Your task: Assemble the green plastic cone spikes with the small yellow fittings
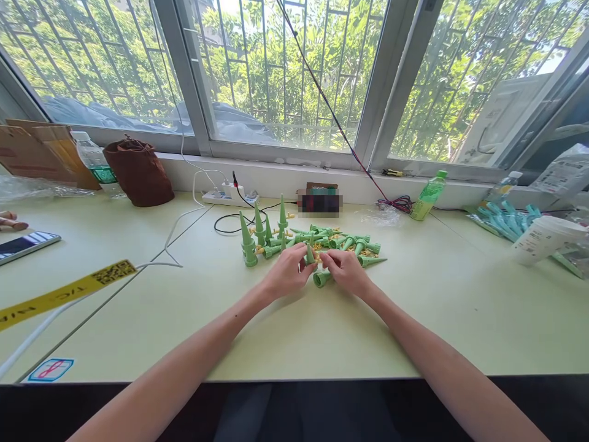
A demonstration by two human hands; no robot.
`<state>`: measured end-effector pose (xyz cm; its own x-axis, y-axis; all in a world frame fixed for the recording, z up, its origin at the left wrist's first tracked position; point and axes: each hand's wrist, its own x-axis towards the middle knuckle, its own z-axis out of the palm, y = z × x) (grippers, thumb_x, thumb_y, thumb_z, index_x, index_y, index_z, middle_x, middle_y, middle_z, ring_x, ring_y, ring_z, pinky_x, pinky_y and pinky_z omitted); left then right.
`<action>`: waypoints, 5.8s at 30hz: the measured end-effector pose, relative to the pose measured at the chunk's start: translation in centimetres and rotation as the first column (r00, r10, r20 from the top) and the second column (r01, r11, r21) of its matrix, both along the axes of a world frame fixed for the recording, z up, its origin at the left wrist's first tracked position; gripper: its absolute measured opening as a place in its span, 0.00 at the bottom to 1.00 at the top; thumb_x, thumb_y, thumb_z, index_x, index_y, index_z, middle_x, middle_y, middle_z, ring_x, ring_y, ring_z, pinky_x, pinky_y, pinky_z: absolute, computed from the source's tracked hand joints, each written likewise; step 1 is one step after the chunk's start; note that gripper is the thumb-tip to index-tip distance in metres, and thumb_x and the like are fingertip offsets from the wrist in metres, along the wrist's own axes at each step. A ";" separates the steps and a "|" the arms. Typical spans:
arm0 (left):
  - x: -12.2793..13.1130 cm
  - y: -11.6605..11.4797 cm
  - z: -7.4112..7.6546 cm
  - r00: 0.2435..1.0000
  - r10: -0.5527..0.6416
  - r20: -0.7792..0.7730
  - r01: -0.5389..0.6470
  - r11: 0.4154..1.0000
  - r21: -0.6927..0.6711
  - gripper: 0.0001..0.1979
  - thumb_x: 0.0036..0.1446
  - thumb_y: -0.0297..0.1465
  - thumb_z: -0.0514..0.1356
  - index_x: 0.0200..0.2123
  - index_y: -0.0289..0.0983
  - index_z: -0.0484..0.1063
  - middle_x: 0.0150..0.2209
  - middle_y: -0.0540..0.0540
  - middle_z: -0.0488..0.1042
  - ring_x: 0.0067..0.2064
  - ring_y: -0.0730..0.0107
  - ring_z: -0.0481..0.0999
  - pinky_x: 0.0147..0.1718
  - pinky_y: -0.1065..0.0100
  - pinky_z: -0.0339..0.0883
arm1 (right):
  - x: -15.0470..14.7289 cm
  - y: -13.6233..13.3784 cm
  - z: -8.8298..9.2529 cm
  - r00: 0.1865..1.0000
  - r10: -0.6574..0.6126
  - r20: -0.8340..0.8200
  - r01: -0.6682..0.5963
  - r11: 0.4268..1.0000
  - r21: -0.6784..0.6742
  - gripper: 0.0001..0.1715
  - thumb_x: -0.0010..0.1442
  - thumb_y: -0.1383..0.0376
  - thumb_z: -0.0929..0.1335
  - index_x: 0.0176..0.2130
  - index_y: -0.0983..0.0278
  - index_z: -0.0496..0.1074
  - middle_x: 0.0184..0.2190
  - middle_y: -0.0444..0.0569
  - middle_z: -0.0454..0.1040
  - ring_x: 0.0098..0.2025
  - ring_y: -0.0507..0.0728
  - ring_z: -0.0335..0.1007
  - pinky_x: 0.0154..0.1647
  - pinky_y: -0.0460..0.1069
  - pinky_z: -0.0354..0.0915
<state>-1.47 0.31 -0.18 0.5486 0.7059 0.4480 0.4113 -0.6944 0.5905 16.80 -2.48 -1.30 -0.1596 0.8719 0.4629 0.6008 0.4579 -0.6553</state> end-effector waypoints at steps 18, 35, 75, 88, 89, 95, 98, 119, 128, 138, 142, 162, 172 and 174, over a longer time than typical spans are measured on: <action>-0.4 0.0 -0.1 0.997 0.024 0.074 -0.023 1.000 -0.016 0.04 0.57 0.31 0.58 0.34 0.37 0.70 0.36 0.48 0.69 0.24 0.79 0.67 0.24 0.71 0.66 | -0.2 -0.5 0.3 0.993 0.078 -0.086 -0.079 0.997 -0.001 0.14 0.64 0.57 0.64 0.39 0.64 0.72 0.29 0.46 0.71 0.20 0.49 0.56 0.22 0.46 0.54; -0.7 -0.5 -0.2 0.999 -0.043 0.001 0.043 0.996 0.081 0.03 0.60 0.28 0.56 0.32 0.37 0.67 0.36 0.49 0.68 0.25 0.79 0.64 0.25 0.71 0.63 | -0.9 -0.2 -0.1 0.998 0.022 -0.057 -0.021 1.000 0.011 0.26 0.67 0.55 0.60 0.22 0.65 0.65 0.17 0.41 0.60 0.21 0.49 0.52 0.25 0.46 0.50; -0.3 -0.4 -0.3 0.999 0.010 0.052 -0.014 0.997 0.074 0.04 0.59 0.30 0.56 0.33 0.37 0.66 0.36 0.47 0.68 0.25 0.78 0.65 0.25 0.70 0.64 | -0.4 -0.5 0.1 0.982 0.087 -0.165 -0.093 0.995 -0.029 0.14 0.64 0.57 0.62 0.38 0.64 0.71 0.30 0.48 0.73 0.26 0.52 0.65 0.27 0.47 0.61; -0.2 -0.5 -0.4 1.000 -0.018 0.018 0.016 0.996 0.090 0.04 0.60 0.31 0.56 0.33 0.38 0.67 0.36 0.47 0.68 0.25 0.77 0.64 0.25 0.70 0.64 | -0.5 -0.5 0.3 0.995 -0.008 -0.101 0.004 0.999 -0.034 0.25 0.66 0.52 0.60 0.24 0.64 0.65 0.17 0.41 0.62 0.20 0.49 0.55 0.23 0.46 0.53; -0.2 -0.4 -0.4 1.000 -0.012 0.023 0.010 0.996 0.094 0.04 0.60 0.31 0.56 0.33 0.37 0.67 0.36 0.47 0.68 0.25 0.77 0.64 0.25 0.69 0.64 | -0.5 -0.5 0.3 0.993 -0.005 -0.116 0.000 0.999 -0.047 0.24 0.66 0.52 0.60 0.26 0.64 0.67 0.18 0.42 0.64 0.20 0.50 0.57 0.23 0.46 0.54; -0.2 -0.3 -0.3 0.999 0.005 0.041 -0.009 0.995 0.102 0.05 0.60 0.30 0.56 0.32 0.37 0.66 0.36 0.46 0.68 0.25 0.77 0.64 0.25 0.69 0.64 | -0.6 -0.7 0.4 0.980 0.089 -0.179 -0.099 0.994 -0.048 0.16 0.64 0.54 0.63 0.39 0.64 0.70 0.29 0.48 0.74 0.28 0.54 0.69 0.28 0.47 0.63; -0.2 -0.4 -0.2 0.999 0.006 0.031 -0.009 0.995 0.104 0.05 0.60 0.30 0.56 0.31 0.37 0.66 0.36 0.47 0.68 0.24 0.77 0.64 0.25 0.69 0.63 | -0.6 -0.8 0.3 0.982 0.097 -0.160 -0.105 0.994 -0.041 0.15 0.64 0.56 0.62 0.36 0.64 0.71 0.28 0.47 0.73 0.27 0.53 0.67 0.27 0.47 0.61; -0.1 -0.1 -0.2 0.991 0.032 0.132 -0.036 0.999 0.028 0.04 0.58 0.32 0.58 0.33 0.37 0.69 0.35 0.47 0.69 0.25 0.77 0.66 0.22 0.72 0.64 | -0.4 -0.6 0.4 0.971 0.090 -0.221 -0.107 0.992 -0.066 0.15 0.64 0.55 0.63 0.41 0.63 0.71 0.31 0.47 0.73 0.27 0.53 0.69 0.28 0.47 0.62; -0.1 -0.2 -0.5 0.997 -0.009 0.074 0.004 0.998 0.064 0.04 0.59 0.30 0.57 0.32 0.37 0.67 0.36 0.47 0.68 0.25 0.78 0.65 0.25 0.70 0.65 | -0.1 -0.3 0.2 0.977 0.096 -0.191 -0.111 0.991 -0.072 0.16 0.64 0.55 0.62 0.34 0.64 0.70 0.24 0.44 0.68 0.24 0.51 0.61 0.25 0.46 0.58; -0.1 -0.4 -0.5 0.999 -0.036 0.019 0.034 0.995 0.091 0.04 0.60 0.30 0.56 0.33 0.37 0.68 0.36 0.47 0.69 0.25 0.77 0.65 0.26 0.70 0.65 | 0.1 -0.1 0.0 0.997 0.041 -0.066 -0.043 0.999 -0.027 0.27 0.66 0.53 0.59 0.22 0.65 0.64 0.17 0.40 0.56 0.21 0.49 0.50 0.24 0.46 0.49; 0.0 -0.1 -0.5 0.997 -0.018 0.075 0.014 0.998 0.056 0.03 0.59 0.30 0.57 0.33 0.36 0.69 0.35 0.48 0.70 0.24 0.78 0.65 0.25 0.71 0.65 | 0.0 -0.2 0.1 0.992 0.041 -0.121 -0.048 0.997 -0.057 0.26 0.66 0.52 0.60 0.24 0.64 0.65 0.17 0.42 0.61 0.20 0.50 0.55 0.24 0.46 0.53; 0.0 0.2 0.2 0.974 -0.025 0.225 0.046 0.995 -0.086 0.07 0.57 0.33 0.60 0.38 0.38 0.74 0.41 0.46 0.72 0.30 0.75 0.73 0.22 0.72 0.74 | 0.1 -0.6 0.0 0.962 0.110 -0.250 -0.127 0.991 -0.050 0.14 0.62 0.55 0.66 0.35 0.64 0.68 0.26 0.46 0.70 0.23 0.51 0.62 0.22 0.46 0.57; -0.1 0.2 0.2 0.943 -0.093 0.318 0.131 0.986 -0.099 0.07 0.58 0.34 0.60 0.35 0.37 0.76 0.39 0.45 0.72 0.31 0.74 0.72 0.22 0.71 0.76 | 0.1 -0.6 0.0 0.960 0.114 -0.256 -0.127 0.991 -0.034 0.15 0.61 0.54 0.67 0.31 0.63 0.67 0.22 0.43 0.66 0.22 0.50 0.58 0.22 0.46 0.56; -0.1 0.2 0.1 0.936 -0.107 0.334 0.144 0.986 -0.088 0.07 0.58 0.34 0.60 0.35 0.37 0.76 0.38 0.45 0.72 0.30 0.74 0.72 0.22 0.71 0.76 | 0.1 -0.6 0.0 0.957 0.116 -0.264 -0.128 0.991 -0.029 0.16 0.60 0.54 0.67 0.31 0.64 0.67 0.23 0.43 0.66 0.22 0.50 0.59 0.22 0.46 0.56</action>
